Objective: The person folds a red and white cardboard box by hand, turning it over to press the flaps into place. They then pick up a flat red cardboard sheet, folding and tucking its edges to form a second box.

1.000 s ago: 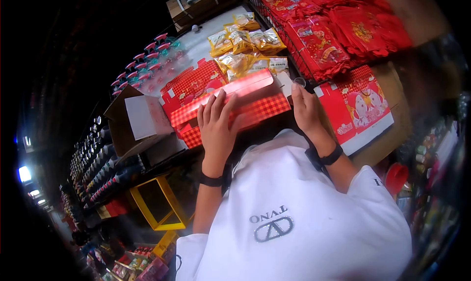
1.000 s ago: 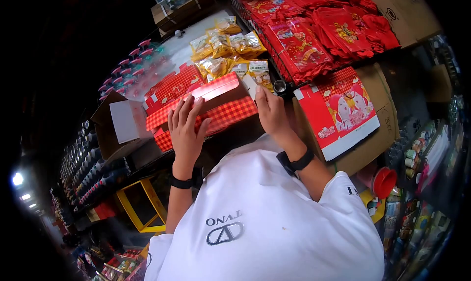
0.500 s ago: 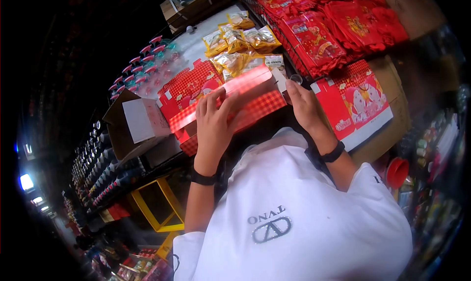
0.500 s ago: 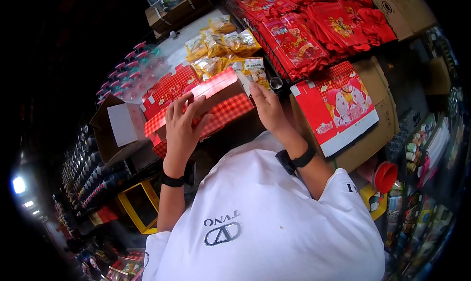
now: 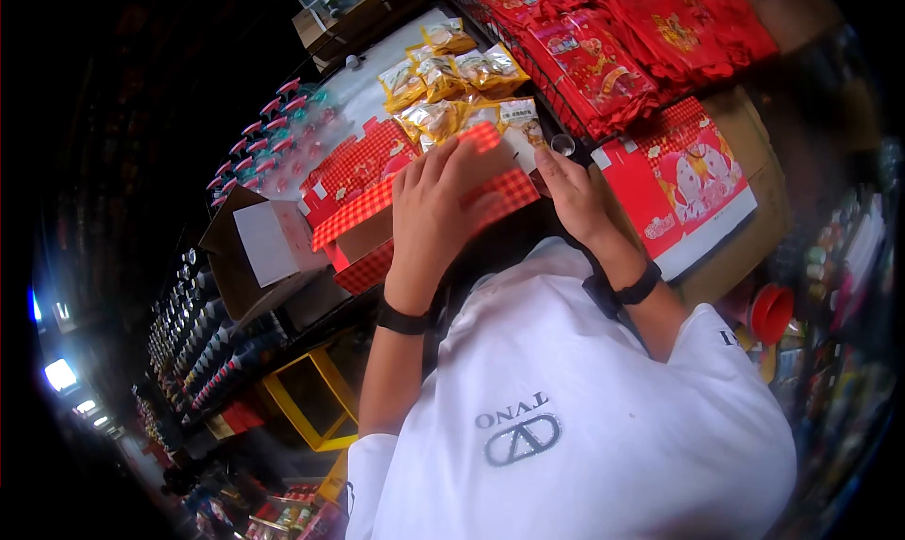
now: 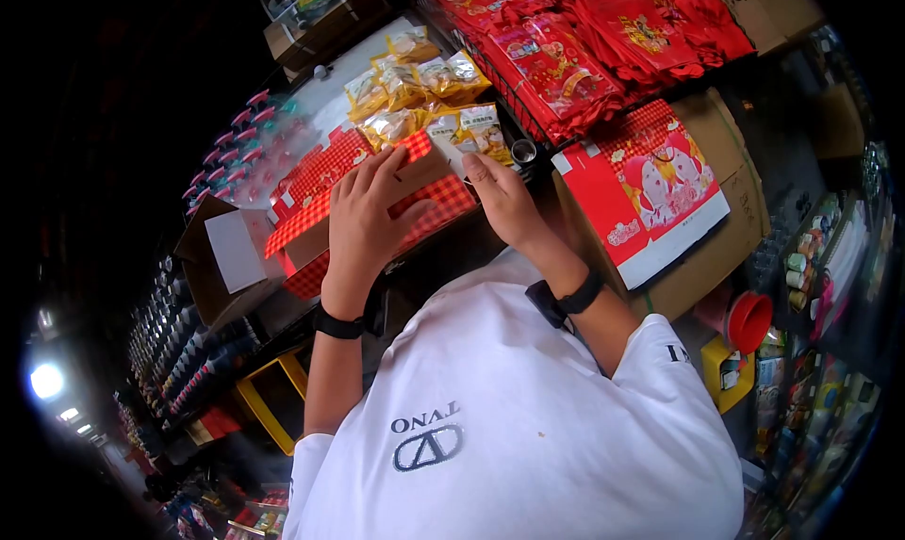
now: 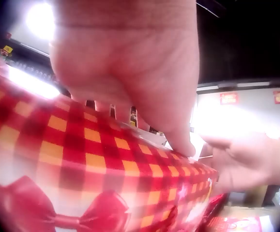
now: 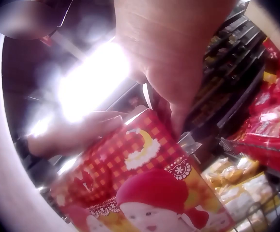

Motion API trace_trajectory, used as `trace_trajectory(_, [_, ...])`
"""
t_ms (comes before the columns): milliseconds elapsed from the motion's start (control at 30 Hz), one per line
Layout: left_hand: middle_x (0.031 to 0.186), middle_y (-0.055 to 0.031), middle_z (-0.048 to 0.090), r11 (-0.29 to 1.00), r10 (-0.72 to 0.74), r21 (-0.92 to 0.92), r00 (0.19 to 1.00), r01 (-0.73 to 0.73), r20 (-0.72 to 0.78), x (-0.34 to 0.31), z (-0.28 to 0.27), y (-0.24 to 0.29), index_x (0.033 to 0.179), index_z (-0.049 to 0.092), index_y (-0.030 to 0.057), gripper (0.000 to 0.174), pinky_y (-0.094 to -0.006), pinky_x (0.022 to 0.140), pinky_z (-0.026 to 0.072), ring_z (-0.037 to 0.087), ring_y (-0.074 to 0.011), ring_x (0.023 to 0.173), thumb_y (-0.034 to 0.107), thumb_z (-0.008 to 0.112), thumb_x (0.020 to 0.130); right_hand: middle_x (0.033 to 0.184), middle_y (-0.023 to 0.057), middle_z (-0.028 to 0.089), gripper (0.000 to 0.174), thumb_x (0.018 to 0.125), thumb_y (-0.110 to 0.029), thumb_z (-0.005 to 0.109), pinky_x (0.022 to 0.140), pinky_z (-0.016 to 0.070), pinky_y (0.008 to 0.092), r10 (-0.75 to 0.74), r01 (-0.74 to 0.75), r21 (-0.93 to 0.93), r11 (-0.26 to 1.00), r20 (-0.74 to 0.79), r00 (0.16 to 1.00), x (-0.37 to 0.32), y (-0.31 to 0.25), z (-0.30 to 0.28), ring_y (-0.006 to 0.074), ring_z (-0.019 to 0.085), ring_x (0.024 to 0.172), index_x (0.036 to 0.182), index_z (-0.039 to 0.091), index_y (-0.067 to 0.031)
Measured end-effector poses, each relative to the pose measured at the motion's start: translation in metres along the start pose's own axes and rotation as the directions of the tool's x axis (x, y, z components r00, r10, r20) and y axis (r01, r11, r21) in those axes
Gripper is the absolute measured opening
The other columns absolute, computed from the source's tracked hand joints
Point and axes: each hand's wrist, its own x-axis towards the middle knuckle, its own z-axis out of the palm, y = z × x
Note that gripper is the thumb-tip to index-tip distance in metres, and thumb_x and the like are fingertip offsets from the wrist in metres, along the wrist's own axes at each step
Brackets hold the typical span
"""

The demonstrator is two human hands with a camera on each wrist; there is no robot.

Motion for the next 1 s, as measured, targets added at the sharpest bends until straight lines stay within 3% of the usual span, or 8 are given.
trace_trajectory(100, [0.139,-0.0138,0.059,0.994,-0.064,0.091,0.993,0.055,0.098,0.004,-0.008,0.001,0.146,0.055,0.0131,0.082,-0.0483,0.109,0.0429,0.055,-0.0352,0.128,0.04,0.088,0.075,0.119,0.0088,0.067,0.054,0.113,-0.039,0.046,0.101,0.0439,0.0278,0.009,-0.009,0.033,0.999,-0.003,1.0,-0.002,0.004,-0.001,0.0125,0.057,0.111,0.135,0.059,0.0074])
trace_trajectory(300, [0.139,-0.0194,0.057,0.994,0.042,-0.106,0.997,-0.035,0.06,0.01,-0.005,-0.006,0.139,0.055,0.0067,0.083,-0.0496,0.109,0.0429,0.053,-0.0408,0.129,0.04,0.091,0.071,0.121,0.0084,0.067,0.054,0.112,-0.039,0.047,0.102,0.0435,0.028,0.038,-0.042,0.165,0.985,0.028,0.999,0.003,0.006,-0.002,0.0124,0.057,0.113,0.136,0.058,0.0078])
trace_trajectory(400, [0.145,-0.0215,0.055,0.969,-0.02,-0.232,0.969,0.079,0.248,0.014,-0.012,-0.013,0.129,0.061,0.0058,0.072,-0.0496,0.112,0.0407,0.052,-0.0417,0.133,0.038,0.09,0.072,0.118,0.0071,0.067,0.053,0.112,-0.04,0.047,0.101,0.0438,0.0278,0.034,-0.041,0.177,0.983,0.039,0.999,0.005,0.006,-0.001,0.0119,0.057,0.111,0.133,0.06,0.0074])
trace_trajectory(500, [0.152,-0.0205,0.051,0.994,0.105,0.026,0.984,-0.11,0.141,0.006,-0.009,-0.017,0.117,0.069,0.0067,0.055,-0.0498,0.112,0.04,0.051,-0.0407,0.135,0.035,0.089,0.074,0.114,0.0061,0.067,0.051,0.112,-0.04,0.048,0.099,0.0447,0.0276,0.032,-0.041,0.132,0.99,0.07,0.997,0.007,-0.001,-0.002,0.0115,0.057,0.108,0.129,0.061,0.0061])
trace_trajectory(733, [0.151,-0.0169,0.055,0.998,0.026,-0.06,0.996,-0.021,0.085,0.005,0.001,-0.012,0.104,0.075,0.0058,0.036,-0.0494,0.111,0.0415,0.053,-0.0397,0.134,0.026,0.086,0.077,0.115,0.0083,0.069,0.049,0.111,-0.04,0.051,0.097,0.0476,0.0271,-0.006,0.001,0.067,0.998,0.076,0.997,0.011,0.0,-0.001,0.0119,0.061,0.108,0.125,0.063,0.0052])
trace_trajectory(833, [0.149,-0.0152,0.058,0.998,0.015,-0.059,0.999,-0.014,0.028,0.001,0.012,-0.014,0.103,0.074,0.0053,0.031,-0.0477,0.108,0.0438,0.056,-0.0379,0.132,0.02,0.085,0.078,0.131,0.0097,0.064,0.048,0.11,-0.035,0.055,0.109,0.0423,0.0292,-0.02,0.008,0.111,0.994,0.104,0.994,0.009,-0.01,-0.001,0.0127,0.057,0.122,0.136,0.058,0.0054])
trace_trajectory(933, [0.149,-0.0142,0.059,0.988,-0.052,-0.148,0.998,0.054,0.018,-0.001,0.015,-0.017,0.102,0.072,0.0046,0.026,-0.0462,0.107,0.0456,0.058,-0.037,0.13,0.014,0.083,0.08,0.141,0.0137,0.058,0.041,0.104,-0.027,0.065,0.114,0.042,0.0385,-0.101,0.095,0.096,0.991,0.057,0.993,0.003,-0.017,0.004,0.0238,0.057,0.13,0.136,0.06,-0.0037])
trace_trajectory(1000, [0.147,-0.0141,0.06,0.981,-0.09,-0.173,0.996,0.093,0.026,-0.001,0.014,-0.016,0.102,0.069,0.0041,0.025,-0.0459,0.106,0.0463,0.058,-0.0372,0.129,0.011,0.081,0.081,0.148,0.013,0.053,0.041,0.097,-0.024,0.072,0.113,0.0432,0.0443,-0.481,0.496,-0.417,0.762,0.149,0.864,0.009,-0.015,-0.003,0.0302,0.054,0.134,0.134,0.062,-0.0091])
